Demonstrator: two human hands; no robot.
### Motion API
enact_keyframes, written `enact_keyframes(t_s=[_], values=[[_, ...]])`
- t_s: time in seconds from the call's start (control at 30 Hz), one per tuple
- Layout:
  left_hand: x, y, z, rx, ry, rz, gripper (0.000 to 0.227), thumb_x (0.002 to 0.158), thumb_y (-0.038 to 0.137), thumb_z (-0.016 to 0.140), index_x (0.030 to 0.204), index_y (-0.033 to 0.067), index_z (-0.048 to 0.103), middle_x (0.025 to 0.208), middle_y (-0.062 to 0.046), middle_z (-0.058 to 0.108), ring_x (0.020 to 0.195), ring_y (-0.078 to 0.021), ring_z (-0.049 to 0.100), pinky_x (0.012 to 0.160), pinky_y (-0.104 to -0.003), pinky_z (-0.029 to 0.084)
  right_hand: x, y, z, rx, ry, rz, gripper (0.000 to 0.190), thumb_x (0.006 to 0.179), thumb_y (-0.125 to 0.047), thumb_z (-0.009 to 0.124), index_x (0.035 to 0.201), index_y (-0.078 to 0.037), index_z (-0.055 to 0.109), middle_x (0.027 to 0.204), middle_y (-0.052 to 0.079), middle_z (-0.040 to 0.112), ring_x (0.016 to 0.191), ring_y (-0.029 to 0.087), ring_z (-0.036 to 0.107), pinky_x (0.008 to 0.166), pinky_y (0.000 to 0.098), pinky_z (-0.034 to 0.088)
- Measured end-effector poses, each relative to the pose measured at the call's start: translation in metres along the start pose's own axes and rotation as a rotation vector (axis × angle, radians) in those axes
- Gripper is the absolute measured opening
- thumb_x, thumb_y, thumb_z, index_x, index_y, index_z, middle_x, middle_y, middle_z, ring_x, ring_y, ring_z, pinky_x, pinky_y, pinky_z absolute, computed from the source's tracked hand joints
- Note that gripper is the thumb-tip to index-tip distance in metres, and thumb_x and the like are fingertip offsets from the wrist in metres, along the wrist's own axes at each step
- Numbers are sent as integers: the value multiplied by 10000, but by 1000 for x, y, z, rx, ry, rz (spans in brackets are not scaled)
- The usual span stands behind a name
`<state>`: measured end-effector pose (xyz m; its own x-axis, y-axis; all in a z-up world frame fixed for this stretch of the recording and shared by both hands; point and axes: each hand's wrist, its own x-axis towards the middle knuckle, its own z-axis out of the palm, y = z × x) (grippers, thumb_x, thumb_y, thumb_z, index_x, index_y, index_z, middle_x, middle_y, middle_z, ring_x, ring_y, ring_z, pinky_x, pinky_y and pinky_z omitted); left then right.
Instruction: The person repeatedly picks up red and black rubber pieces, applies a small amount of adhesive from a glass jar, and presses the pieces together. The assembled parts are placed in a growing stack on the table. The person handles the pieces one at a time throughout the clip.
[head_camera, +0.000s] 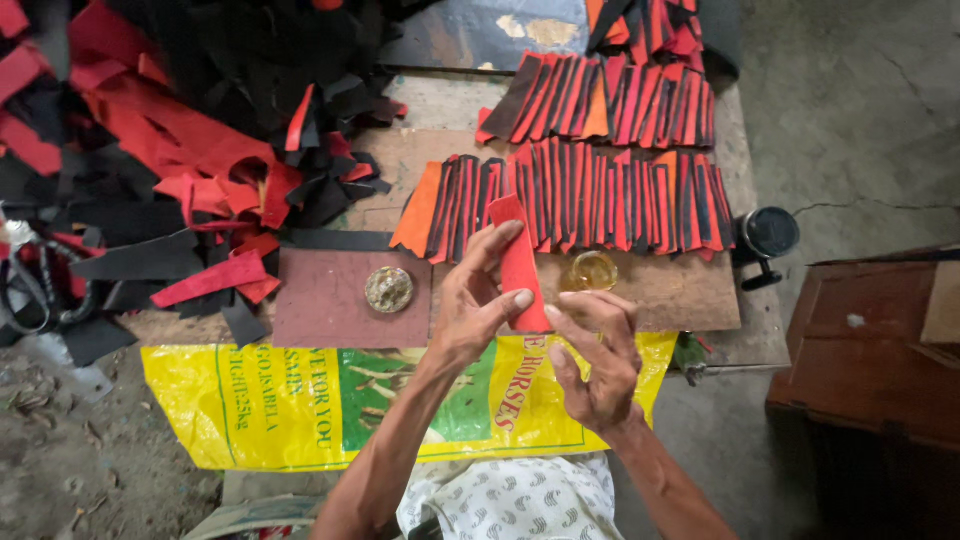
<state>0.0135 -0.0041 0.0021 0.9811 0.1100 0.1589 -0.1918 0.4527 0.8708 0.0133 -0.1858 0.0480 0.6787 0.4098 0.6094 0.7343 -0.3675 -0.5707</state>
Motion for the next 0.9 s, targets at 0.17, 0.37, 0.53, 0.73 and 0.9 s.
enact_keyframes(t_s=[0.17, 0.37, 0.53, 0.73, 0.9], values=[[-3, -2, -1, -10, -39, 14, 780, 868, 143, 813, 1529, -37, 439, 1528, -101, 413, 1459, -224, 453, 1193, -349, 415, 3, 1, 3, -14, -32, 33, 401, 919, -225, 669, 1251, 0, 689, 1304, 202, 603, 1233, 373, 543, 1084, 458, 433], [0, 2, -6, 8, 17, 11, 808, 855, 179, 817, 1535, -36, 436, 1548, -100, 405, 1393, -235, 479, 1154, -359, 439, 9, -2, 2, -128, 16, -82, 286, 954, -243, 695, 1197, -96, 729, 1296, 128, 624, 1244, 338, 557, 1089, 438, 456], [-2, 2, -5, -18, -49, 37, 795, 879, 202, 822, 1531, -38, 435, 1557, -105, 406, 1481, -223, 438, 1224, -363, 397, 15, 1, 5, -137, -43, -79, 398, 887, -219, 698, 1206, 19, 709, 1291, 204, 603, 1213, 389, 544, 1066, 482, 424], [-2, 1, -9, 41, 51, 29, 838, 847, 213, 838, 1539, -53, 447, 1526, -109, 433, 1409, -217, 461, 1193, -359, 402, 10, 0, 4, -172, 14, -160, 261, 866, -132, 762, 1114, -52, 751, 1216, 126, 651, 1145, 345, 589, 1003, 422, 486], [0, 1, -6, 5, 40, 66, 890, 821, 203, 855, 1550, -49, 411, 1529, -103, 442, 1425, -205, 438, 1223, -350, 365, 9, 1, 5, -167, 22, -140, 287, 838, -117, 789, 1119, -66, 754, 1210, 123, 649, 1141, 333, 589, 992, 414, 486]])
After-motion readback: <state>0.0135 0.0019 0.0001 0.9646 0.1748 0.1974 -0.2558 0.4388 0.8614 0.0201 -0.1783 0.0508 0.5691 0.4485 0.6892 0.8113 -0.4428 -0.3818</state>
